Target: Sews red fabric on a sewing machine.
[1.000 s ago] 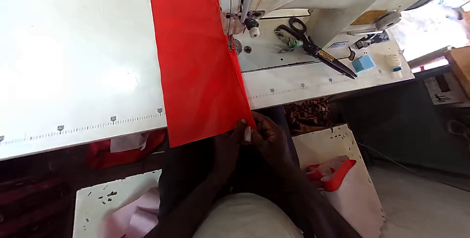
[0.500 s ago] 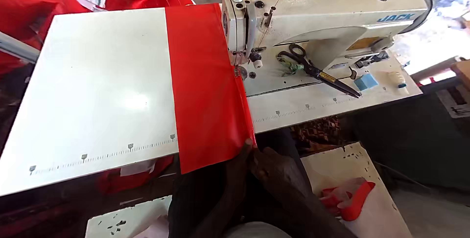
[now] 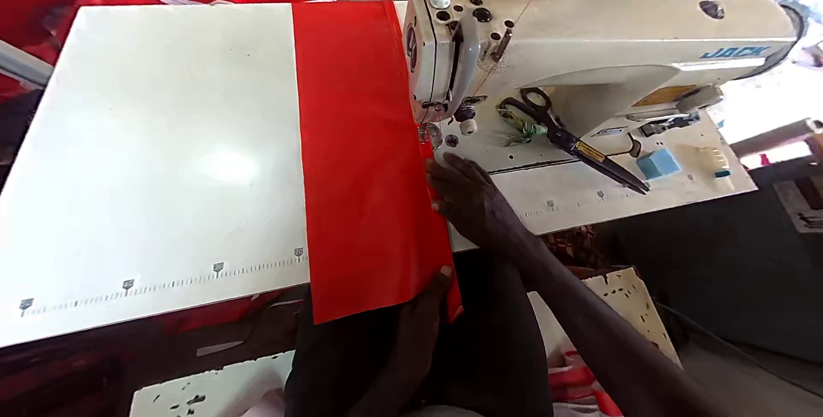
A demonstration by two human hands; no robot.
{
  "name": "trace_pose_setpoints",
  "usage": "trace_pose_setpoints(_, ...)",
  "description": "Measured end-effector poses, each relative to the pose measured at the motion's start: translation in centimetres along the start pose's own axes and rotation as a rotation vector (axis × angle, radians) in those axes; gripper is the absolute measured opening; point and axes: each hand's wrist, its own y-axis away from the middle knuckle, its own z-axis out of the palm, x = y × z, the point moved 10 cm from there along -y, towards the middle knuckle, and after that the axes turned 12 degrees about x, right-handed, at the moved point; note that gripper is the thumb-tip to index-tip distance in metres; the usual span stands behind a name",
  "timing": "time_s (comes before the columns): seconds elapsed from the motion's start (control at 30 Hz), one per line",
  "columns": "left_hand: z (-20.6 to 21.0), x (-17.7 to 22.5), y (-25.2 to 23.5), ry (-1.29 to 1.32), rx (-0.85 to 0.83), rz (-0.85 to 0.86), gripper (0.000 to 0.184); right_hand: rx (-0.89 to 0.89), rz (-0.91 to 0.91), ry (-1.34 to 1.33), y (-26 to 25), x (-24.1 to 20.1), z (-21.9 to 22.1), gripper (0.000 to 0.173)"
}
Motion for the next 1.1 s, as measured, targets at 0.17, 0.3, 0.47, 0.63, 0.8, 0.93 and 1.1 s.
trace_pose_setpoints(0.17,0.3,0.2,0.3,0.032,0.006,-0.016,0.021,0.045,-0.005,-0.128,6.6,-3.6,-1.6,0.031)
trace_pose_setpoints(0.3,0.1,0.2,0.1,0.076,0.017,-0.014,0.021,0.136,-0.048,-0.202,9.0,-4.8,-1.6,0.028)
trace_pose_setpoints(0.47,0.1,1.8,3.4,-0.464,-0.419,0.067,0.028,0.292,-0.115,-0.238,8.5,-4.9,-2.1,0.019)
trace_pose_setpoints(0.63,3.5,9.2,5.2,-0.949,-0.735,0.635,0.033,0.282,-0.057,-0.235,8.2,-5.2,-2.6,0.015)
trace_pose_setpoints(0.8,7.3,12.5,-2.1,-1.144,-0.436,1.333,0.051,0.243,-0.095,-0.22,7.3,-5.5,-3.1,0.015)
trace_pose_setpoints(0.93,6.0,11.4,-3.9,-1.178,-0.406,1.363,0.049,0.222,-0.086,-0.24,7.0,-5.1,-2.9,0.016)
trace_pose_setpoints(1.1,5.7,12.3,-4.7,-1.168,-0.357,1.359,0.045,0.21,-0.065,-0.308,6.1,-4.4,-3.0,0.014)
